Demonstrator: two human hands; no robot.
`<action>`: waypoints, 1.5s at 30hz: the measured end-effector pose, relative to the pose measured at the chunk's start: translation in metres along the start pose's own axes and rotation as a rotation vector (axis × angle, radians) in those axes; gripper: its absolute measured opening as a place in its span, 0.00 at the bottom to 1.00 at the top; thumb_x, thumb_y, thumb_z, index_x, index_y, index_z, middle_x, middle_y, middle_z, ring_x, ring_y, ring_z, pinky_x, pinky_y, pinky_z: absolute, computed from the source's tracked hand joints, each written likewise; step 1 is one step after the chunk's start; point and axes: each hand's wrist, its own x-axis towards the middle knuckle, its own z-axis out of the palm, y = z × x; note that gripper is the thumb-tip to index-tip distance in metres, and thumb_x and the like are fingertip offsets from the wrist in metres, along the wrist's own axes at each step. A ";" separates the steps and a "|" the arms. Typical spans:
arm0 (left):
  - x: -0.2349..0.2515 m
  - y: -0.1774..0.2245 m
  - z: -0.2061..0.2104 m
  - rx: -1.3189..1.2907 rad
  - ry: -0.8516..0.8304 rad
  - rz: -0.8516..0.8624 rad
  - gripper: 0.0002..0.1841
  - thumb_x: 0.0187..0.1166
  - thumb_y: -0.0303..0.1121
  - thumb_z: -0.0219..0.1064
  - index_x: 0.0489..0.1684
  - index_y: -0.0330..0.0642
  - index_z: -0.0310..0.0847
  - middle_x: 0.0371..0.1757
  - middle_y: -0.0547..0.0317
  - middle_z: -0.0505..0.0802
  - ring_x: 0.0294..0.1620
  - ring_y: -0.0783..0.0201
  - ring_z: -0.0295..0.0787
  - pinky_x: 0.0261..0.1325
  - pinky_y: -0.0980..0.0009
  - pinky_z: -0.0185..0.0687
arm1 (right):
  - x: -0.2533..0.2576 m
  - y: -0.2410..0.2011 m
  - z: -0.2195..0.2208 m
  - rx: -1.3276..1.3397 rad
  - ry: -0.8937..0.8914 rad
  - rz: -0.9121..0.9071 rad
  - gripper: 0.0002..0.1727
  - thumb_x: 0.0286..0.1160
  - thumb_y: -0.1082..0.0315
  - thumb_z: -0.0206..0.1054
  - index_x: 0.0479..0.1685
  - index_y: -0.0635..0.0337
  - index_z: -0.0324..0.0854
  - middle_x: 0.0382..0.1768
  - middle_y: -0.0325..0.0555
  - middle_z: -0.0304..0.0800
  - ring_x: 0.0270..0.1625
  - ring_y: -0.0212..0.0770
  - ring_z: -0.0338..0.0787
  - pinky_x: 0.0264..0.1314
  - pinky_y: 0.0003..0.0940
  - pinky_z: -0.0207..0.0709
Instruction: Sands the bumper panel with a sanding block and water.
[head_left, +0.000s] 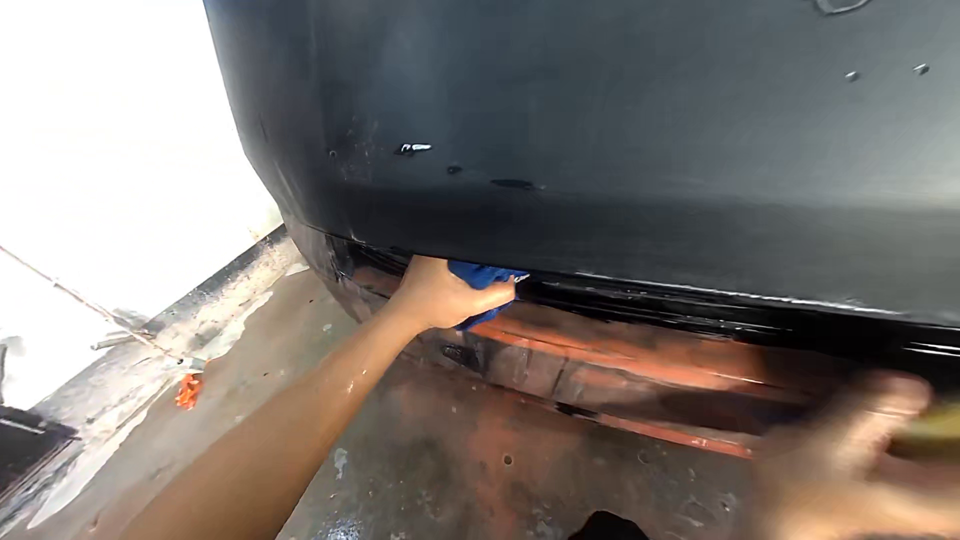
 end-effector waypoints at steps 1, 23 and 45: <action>0.004 0.000 0.002 0.042 -0.014 0.024 0.16 0.55 0.30 0.84 0.41 0.42 0.90 0.39 0.67 0.96 0.43 0.77 0.93 0.51 0.74 0.93 | -0.032 -0.022 0.011 -0.061 -0.037 -0.092 0.34 0.79 0.61 0.69 0.79 0.75 0.71 0.71 0.79 0.71 0.76 0.57 0.74 0.84 0.47 0.62; 0.055 -0.027 -0.061 -0.062 -0.868 0.210 0.14 0.74 0.33 0.70 0.50 0.32 0.88 0.45 0.49 0.93 0.51 0.70 0.87 0.61 0.70 0.79 | -0.110 -0.094 0.071 -0.398 0.100 0.011 0.33 0.70 0.55 0.71 0.76 0.61 0.80 0.66 0.76 0.73 0.67 0.69 0.75 0.70 0.62 0.70; 0.058 -0.052 -0.043 -0.127 -0.655 0.234 0.03 0.69 0.34 0.69 0.33 0.52 0.89 0.30 0.81 0.91 0.37 0.91 0.86 0.45 0.87 0.85 | -0.176 -0.106 0.116 -0.281 0.149 -0.103 0.29 0.63 0.41 0.78 0.69 0.22 0.83 0.70 0.46 0.78 0.69 0.46 0.79 0.68 0.49 0.76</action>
